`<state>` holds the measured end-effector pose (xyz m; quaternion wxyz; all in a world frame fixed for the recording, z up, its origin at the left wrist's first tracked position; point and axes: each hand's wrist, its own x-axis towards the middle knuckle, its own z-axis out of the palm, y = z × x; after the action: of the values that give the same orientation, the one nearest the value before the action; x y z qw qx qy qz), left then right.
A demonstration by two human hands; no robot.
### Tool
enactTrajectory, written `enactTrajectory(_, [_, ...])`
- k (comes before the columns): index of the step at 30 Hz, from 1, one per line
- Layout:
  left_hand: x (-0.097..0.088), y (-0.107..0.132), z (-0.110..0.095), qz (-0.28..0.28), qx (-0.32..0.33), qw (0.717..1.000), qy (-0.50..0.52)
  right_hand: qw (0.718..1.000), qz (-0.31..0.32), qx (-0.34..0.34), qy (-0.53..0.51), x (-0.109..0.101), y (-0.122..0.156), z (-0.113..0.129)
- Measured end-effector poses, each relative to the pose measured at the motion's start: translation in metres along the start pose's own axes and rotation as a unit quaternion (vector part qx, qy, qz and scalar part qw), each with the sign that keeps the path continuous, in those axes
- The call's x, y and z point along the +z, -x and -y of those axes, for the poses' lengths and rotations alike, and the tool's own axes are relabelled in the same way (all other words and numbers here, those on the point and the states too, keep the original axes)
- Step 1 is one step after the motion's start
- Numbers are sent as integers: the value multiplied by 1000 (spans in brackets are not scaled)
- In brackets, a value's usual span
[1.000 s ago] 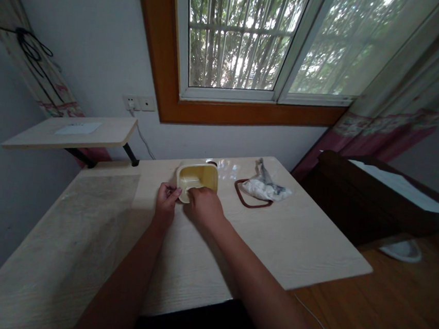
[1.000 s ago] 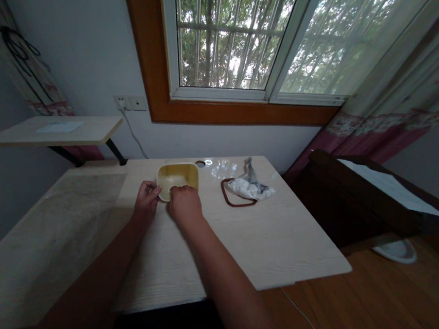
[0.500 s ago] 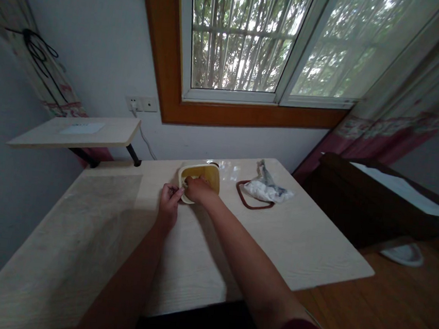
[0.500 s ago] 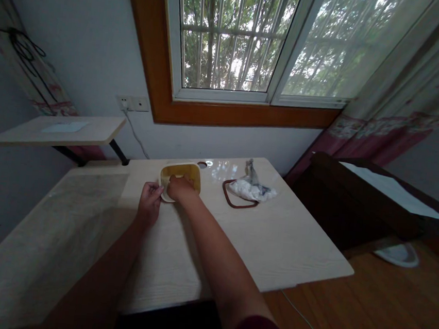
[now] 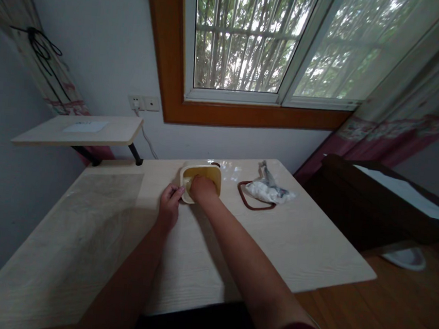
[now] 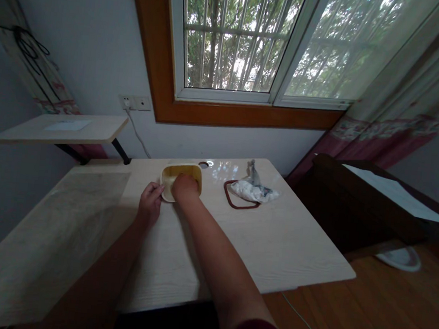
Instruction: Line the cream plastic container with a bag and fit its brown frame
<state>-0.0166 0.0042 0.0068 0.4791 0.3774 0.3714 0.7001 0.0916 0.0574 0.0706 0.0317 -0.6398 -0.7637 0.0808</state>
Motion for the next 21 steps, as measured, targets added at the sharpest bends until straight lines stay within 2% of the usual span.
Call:
enactTrajectory(8, [-3, -2, 9, -2, 8, 1000, -4, 1000, 17, 14, 8, -2, -2, 1])
enactTrajectory(21, [-3, -2, 8, -11, 5, 1000, -21, 998, 26, -53, 9, 2, -7, -12])
